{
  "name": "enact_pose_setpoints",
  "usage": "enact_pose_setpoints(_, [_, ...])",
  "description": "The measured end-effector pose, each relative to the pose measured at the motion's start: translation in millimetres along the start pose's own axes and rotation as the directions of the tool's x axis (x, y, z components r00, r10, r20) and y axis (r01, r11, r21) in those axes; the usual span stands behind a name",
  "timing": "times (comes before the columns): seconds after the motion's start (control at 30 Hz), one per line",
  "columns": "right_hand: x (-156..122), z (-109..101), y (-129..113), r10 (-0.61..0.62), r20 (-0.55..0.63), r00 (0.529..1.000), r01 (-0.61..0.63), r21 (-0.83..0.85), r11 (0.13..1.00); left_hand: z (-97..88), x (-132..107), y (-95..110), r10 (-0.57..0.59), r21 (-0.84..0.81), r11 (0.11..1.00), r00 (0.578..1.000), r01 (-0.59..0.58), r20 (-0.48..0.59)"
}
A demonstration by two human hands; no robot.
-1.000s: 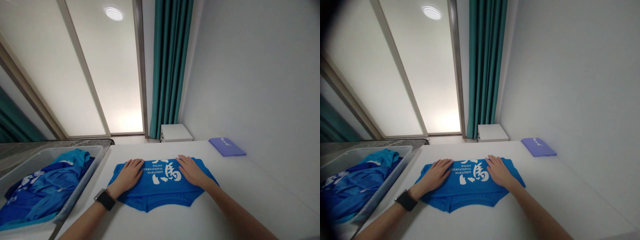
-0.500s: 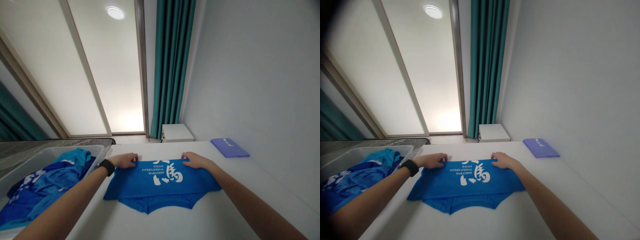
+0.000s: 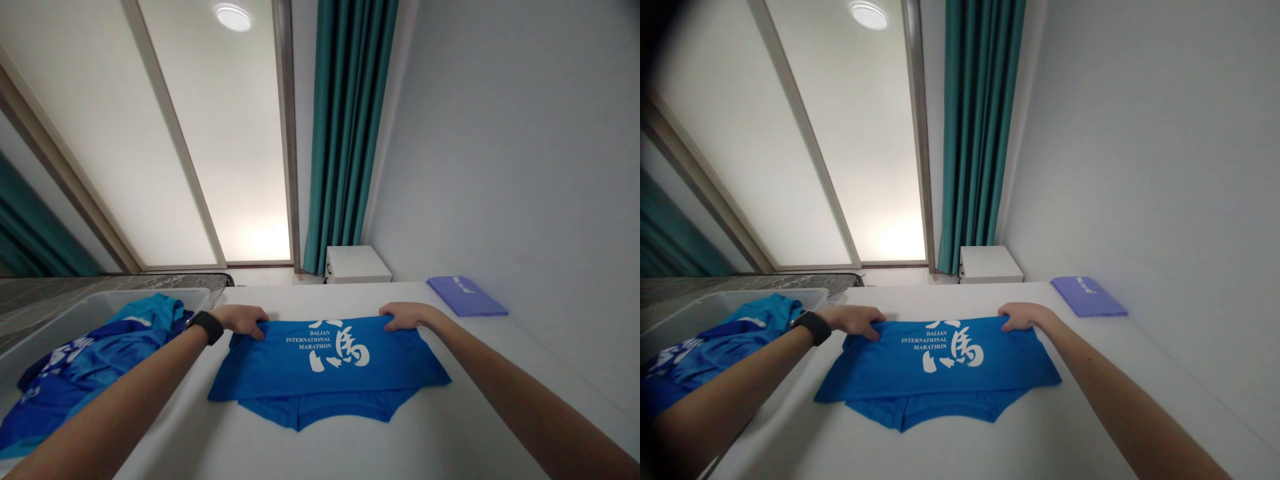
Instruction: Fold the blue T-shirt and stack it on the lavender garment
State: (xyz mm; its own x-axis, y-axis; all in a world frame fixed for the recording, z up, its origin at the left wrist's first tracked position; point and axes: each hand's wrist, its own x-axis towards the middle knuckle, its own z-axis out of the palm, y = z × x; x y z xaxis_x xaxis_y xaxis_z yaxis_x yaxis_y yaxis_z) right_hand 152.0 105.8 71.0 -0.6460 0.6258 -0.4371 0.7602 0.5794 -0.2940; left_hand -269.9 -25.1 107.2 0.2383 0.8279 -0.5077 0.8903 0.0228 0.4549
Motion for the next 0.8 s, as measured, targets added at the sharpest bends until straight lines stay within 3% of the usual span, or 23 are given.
enact_pose_setpoints(0.2, [-2,-11,1,-0.030,-0.120,0.992,0.030,-0.003,1.000,-6.5,4,1,0.027,0.070,0.997,0.990,-0.018,-0.140])
enact_pose_setpoints(0.37, [-6,-35,2,-0.040,-0.342,0.939,0.036,-0.018,0.999,-27.1,1,11,0.068,0.168,0.986,0.953,-0.019,-0.294])
enact_pose_setpoints(0.47, [-11,-55,1,-0.025,-0.492,0.870,0.012,-0.030,0.999,-43.5,-9,20,0.100,0.256,0.967,0.906,0.009,-0.412])
enact_pose_setpoints(0.57, [-21,-67,-4,-0.048,-0.616,0.786,0.004,-0.072,0.997,-49.0,-24,32,0.169,0.384,0.920,0.810,0.074,-0.561])
enact_pose_setpoints(0.63, [-30,-63,-8,-0.108,-0.674,0.731,0.012,-0.145,0.989,-38.7,-35,38,0.207,0.428,0.896,0.736,0.122,-0.645])
enact_pose_setpoints(0.7, [-38,-43,-12,-0.164,-0.693,0.702,0.010,-0.221,0.975,-14.5,-43,38,0.228,0.464,0.869,0.690,0.174,-0.687])
enact_pose_setpoints(0.8, [-46,13,-16,-0.199,-0.664,0.721,0.016,-0.272,0.962,39.9,-48,26,0.253,0.542,0.815,0.715,0.206,-0.651])
